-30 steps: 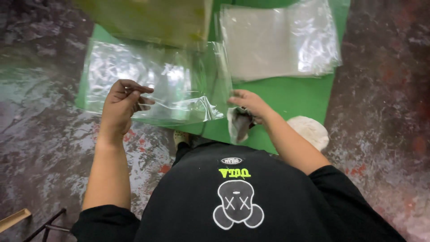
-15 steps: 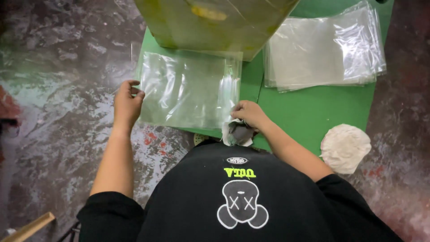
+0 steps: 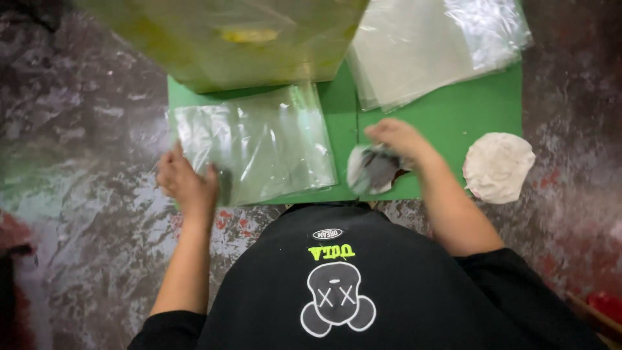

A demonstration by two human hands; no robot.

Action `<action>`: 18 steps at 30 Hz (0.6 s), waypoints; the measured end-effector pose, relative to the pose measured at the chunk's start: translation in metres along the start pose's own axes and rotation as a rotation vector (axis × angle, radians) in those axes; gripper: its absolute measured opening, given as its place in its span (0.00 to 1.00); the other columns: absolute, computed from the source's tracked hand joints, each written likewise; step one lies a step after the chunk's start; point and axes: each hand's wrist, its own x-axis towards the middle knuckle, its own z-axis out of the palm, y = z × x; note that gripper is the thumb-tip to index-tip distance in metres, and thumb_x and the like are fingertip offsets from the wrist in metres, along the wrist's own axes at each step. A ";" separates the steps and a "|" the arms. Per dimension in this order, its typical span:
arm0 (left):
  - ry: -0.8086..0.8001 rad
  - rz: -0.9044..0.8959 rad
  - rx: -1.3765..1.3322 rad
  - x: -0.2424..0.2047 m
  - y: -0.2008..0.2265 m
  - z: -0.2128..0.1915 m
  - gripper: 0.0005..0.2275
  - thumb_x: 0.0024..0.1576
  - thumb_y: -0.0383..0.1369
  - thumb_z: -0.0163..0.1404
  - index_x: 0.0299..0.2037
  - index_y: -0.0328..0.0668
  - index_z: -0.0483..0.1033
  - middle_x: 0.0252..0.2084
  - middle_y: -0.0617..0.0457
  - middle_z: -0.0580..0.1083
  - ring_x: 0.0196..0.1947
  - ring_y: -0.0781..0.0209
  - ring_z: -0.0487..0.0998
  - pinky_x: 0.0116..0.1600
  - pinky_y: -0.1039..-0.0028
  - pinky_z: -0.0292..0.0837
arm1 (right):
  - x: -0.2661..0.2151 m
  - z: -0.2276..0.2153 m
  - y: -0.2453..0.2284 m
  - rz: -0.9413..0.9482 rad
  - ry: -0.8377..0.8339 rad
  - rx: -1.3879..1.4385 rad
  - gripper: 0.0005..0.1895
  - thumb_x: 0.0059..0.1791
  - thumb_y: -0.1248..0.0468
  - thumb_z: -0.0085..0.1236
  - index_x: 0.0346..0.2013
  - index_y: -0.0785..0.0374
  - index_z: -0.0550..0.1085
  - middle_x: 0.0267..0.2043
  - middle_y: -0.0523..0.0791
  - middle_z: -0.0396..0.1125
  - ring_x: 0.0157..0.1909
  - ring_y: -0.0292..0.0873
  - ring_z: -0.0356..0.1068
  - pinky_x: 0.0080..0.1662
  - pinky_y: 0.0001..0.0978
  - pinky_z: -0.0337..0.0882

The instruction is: The person wipes the surface of clear plastic sheets using a white cloth. They handle the sheets one by one, wiping them down and then stacking them on a green table.

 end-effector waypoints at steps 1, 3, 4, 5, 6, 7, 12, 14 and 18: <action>0.072 0.141 0.040 -0.003 0.012 0.010 0.37 0.53 0.37 0.65 0.72 0.37 0.62 0.63 0.30 0.63 0.60 0.25 0.64 0.65 0.41 0.58 | -0.024 -0.020 -0.015 -0.041 0.106 0.279 0.13 0.51 0.55 0.58 0.41 0.61 0.77 0.39 0.47 0.72 0.46 0.46 0.68 0.51 0.40 0.66; -0.024 0.351 -0.038 -0.015 0.073 -0.012 0.29 0.55 0.37 0.61 0.66 0.40 0.69 0.57 0.35 0.69 0.57 0.30 0.69 0.61 0.45 0.61 | 0.005 -0.041 0.049 0.060 0.194 0.705 0.11 0.51 0.53 0.61 0.40 0.56 0.76 0.39 0.46 0.74 0.46 0.47 0.73 0.54 0.45 0.71; -0.115 0.547 -0.115 -0.022 0.104 -0.022 0.21 0.56 0.38 0.57 0.60 0.42 0.76 0.52 0.40 0.75 0.53 0.35 0.74 0.57 0.49 0.64 | 0.019 -0.053 0.081 0.154 0.273 1.125 0.10 0.51 0.51 0.64 0.38 0.50 0.75 0.40 0.44 0.75 0.47 0.49 0.78 0.56 0.51 0.77; -0.122 0.559 -0.118 -0.022 0.122 -0.001 0.21 0.56 0.38 0.57 0.60 0.42 0.76 0.52 0.40 0.75 0.53 0.35 0.74 0.57 0.49 0.64 | 0.024 -0.059 0.100 0.156 0.285 1.132 0.10 0.51 0.51 0.64 0.38 0.50 0.75 0.40 0.44 0.75 0.47 0.49 0.78 0.56 0.51 0.77; -0.110 0.752 -0.114 -0.024 0.142 0.021 0.21 0.52 0.37 0.59 0.57 0.47 0.77 0.52 0.46 0.75 0.53 0.41 0.75 0.54 0.54 0.66 | 0.028 -0.067 0.120 0.116 0.268 1.332 0.16 0.51 0.49 0.61 0.43 0.56 0.76 0.45 0.47 0.76 0.50 0.51 0.78 0.58 0.52 0.77; -0.096 0.945 -0.111 -0.026 0.162 0.043 0.21 0.48 0.36 0.60 0.53 0.51 0.78 0.51 0.53 0.75 0.53 0.48 0.76 0.51 0.58 0.68 | 0.032 -0.075 0.140 0.071 0.249 1.532 0.23 0.51 0.47 0.59 0.48 0.62 0.77 0.51 0.49 0.76 0.53 0.53 0.78 0.59 0.52 0.76; -0.146 1.103 0.063 -0.032 0.275 0.114 0.26 0.48 0.41 0.64 0.59 0.54 0.73 0.58 0.55 0.73 0.62 0.52 0.70 0.57 0.58 0.68 | 0.005 -0.106 0.177 -0.029 0.215 1.778 0.31 0.43 0.51 0.68 0.51 0.70 0.74 0.52 0.57 0.74 0.54 0.60 0.76 0.61 0.59 0.75; -0.161 1.120 0.106 -0.030 0.313 0.124 0.28 0.48 0.41 0.65 0.60 0.52 0.74 0.59 0.53 0.73 0.64 0.51 0.69 0.61 0.57 0.66 | -0.002 -0.118 0.205 -0.041 0.223 1.807 0.24 0.46 0.56 0.66 0.49 0.71 0.75 0.51 0.55 0.74 0.53 0.59 0.76 0.61 0.58 0.75; -0.430 0.980 0.245 -0.021 0.361 0.148 0.32 0.54 0.40 0.63 0.69 0.43 0.67 0.72 0.43 0.65 0.73 0.38 0.59 0.69 0.41 0.60 | -0.028 -0.153 0.232 0.099 0.290 1.805 0.13 0.46 0.69 0.60 0.44 0.73 0.76 0.47 0.57 0.75 0.50 0.59 0.78 0.59 0.57 0.75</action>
